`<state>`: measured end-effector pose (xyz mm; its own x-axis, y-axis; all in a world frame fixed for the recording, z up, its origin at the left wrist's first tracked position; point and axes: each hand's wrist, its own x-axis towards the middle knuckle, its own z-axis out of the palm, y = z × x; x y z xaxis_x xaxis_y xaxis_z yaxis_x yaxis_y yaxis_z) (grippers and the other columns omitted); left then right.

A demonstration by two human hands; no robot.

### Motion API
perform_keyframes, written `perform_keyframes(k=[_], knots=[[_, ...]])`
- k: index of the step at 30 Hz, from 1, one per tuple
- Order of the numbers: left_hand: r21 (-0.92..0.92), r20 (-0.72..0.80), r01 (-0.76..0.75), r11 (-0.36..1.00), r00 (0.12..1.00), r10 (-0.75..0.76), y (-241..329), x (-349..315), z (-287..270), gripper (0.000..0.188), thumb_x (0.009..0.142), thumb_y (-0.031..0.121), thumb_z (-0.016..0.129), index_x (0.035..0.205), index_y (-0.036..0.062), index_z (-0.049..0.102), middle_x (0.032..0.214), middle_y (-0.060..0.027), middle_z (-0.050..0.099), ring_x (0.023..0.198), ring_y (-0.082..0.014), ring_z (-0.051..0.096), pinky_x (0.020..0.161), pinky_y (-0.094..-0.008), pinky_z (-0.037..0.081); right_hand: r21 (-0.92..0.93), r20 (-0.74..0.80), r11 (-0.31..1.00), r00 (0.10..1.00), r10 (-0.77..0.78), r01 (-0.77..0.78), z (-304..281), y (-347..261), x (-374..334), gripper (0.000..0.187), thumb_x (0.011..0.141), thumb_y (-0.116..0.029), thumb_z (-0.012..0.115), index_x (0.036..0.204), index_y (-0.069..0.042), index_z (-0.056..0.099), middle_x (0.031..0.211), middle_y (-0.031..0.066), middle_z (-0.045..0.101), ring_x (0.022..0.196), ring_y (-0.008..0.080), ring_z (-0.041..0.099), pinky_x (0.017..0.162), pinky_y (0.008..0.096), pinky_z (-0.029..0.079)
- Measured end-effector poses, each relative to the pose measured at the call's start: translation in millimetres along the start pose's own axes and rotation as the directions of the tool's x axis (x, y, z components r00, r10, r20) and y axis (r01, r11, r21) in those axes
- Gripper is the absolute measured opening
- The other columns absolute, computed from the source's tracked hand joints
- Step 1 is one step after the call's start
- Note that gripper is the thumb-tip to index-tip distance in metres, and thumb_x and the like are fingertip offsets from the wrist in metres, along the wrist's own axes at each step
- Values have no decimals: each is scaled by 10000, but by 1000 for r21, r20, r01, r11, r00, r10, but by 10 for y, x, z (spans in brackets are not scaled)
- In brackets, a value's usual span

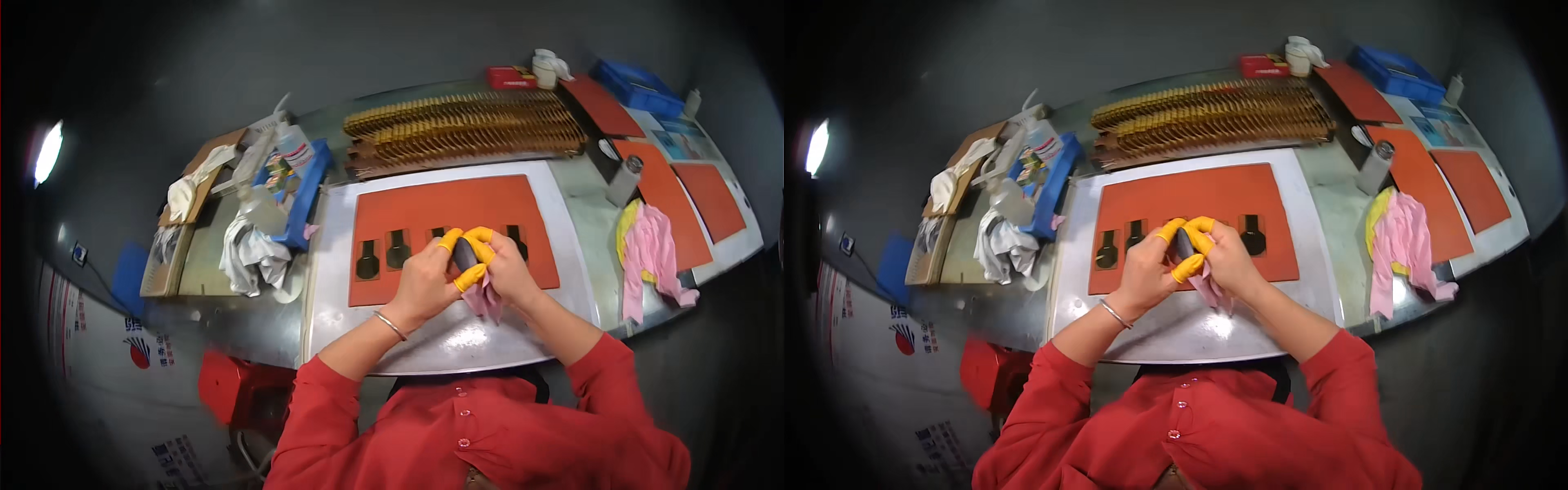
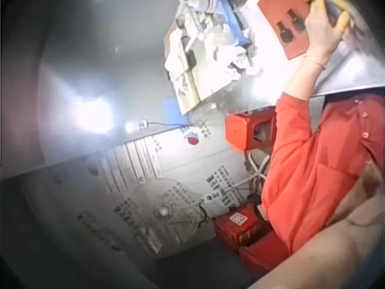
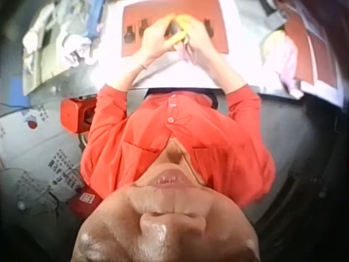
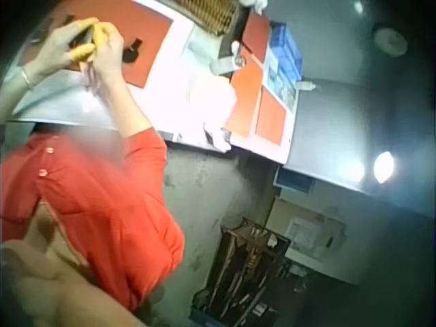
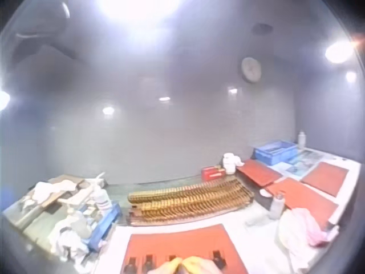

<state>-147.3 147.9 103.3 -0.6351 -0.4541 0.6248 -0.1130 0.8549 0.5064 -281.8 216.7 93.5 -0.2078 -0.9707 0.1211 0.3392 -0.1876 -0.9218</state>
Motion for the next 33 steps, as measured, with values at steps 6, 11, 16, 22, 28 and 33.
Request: perform_keyframes(k=[6,11,16,22,28,33], knots=[[-195,-87,215,957,968,-235,-139,-184,-239,487,771,182,715,1152,-46,513,884,-110,608,693,-144,586,623,-255,494,-147,145,988,989,-16,38,251,91,305,154,929,-149,494,1005,-26,550,886,16,596,768,80,564,660,210,471],[-179,-310,237,955,908,-283,-444,-307,-728,499,774,238,720,1143,-32,519,901,-106,614,761,-165,632,649,-260,512,114,260,950,932,254,-290,1040,-81,668,141,914,-134,508,1000,-36,562,834,30,598,653,80,556,528,194,434],[15,-449,286,958,858,-249,-871,-530,-1251,599,727,305,736,1161,-32,497,992,-155,582,886,-272,596,771,-337,487,-96,349,971,907,237,-217,1600,231,1267,122,889,-123,532,891,-11,580,714,32,579,635,93,548,545,216,437],[265,-715,469,843,681,-155,-1573,-677,-2057,698,746,297,722,1248,-58,392,1214,-224,416,1117,-355,439,963,-404,347,193,464,958,880,103,-214,1924,279,2310,194,908,-212,520,755,-95,540,559,-28,451,438,62,375,402,229,290],[106,-618,495,862,712,-333,-2233,-519,-2181,839,700,382,756,1276,-76,354,1227,-239,458,1169,-351,439,979,-382,351,378,466,884,882,74,-274,2140,524,2949,161,924,-189,452,803,-128,540,588,-40,469,442,63,373,400,228,292],[84,-561,648,757,658,-501,-2275,-340,-2098,710,648,313,803,1163,-19,444,1068,-165,592,984,-271,585,837,-353,455,425,372,854,918,138,-301,2288,553,3039,181,923,-158,416,841,-72,553,625,7,503,437,92,378,378,235,290]])
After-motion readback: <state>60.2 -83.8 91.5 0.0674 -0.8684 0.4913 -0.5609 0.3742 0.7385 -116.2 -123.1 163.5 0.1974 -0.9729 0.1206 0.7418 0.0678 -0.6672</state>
